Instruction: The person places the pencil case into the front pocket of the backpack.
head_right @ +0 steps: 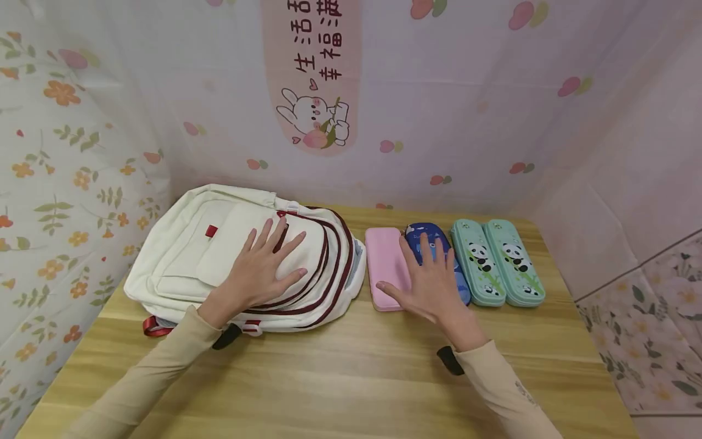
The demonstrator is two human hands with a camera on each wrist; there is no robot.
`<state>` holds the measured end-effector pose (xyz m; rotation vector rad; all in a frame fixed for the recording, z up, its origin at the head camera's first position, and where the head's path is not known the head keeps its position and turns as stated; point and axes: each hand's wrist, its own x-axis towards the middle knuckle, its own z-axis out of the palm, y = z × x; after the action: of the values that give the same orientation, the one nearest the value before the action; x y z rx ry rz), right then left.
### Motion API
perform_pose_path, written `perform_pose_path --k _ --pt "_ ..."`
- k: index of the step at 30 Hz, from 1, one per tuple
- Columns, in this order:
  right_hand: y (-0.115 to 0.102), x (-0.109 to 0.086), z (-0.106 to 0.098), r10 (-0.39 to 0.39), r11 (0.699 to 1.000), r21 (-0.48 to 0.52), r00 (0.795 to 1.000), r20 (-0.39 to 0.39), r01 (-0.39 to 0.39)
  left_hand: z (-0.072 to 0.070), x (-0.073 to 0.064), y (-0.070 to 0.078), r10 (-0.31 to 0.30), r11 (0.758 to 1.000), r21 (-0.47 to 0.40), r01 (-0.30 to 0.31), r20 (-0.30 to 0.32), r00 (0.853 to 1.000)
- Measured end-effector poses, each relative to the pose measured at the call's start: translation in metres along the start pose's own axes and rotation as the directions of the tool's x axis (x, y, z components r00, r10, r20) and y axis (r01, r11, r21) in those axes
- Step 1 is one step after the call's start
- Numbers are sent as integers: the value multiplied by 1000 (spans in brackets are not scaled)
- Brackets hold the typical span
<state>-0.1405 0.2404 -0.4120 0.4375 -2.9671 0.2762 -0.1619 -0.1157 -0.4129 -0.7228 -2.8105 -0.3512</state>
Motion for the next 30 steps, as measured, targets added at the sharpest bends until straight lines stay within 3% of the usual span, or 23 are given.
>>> perform_pose_path --k 11,17,23,30 --pt "-16 -9 35 -15 1000 24 999 38 14 17 -13 5 -27 998 -61 31 73 997" --pt "-25 -11 49 15 998 67 995 95 -21 26 -21 6 -18 992 -120 33 122 992" --pt "-28 -12 62 47 991 116 991 125 -61 32 -25 7 1 993 -119 15 136 991" --pt "-26 -15 70 24 995 100 999 29 -27 35 -29 6 72 989 -134 -59 99 992"
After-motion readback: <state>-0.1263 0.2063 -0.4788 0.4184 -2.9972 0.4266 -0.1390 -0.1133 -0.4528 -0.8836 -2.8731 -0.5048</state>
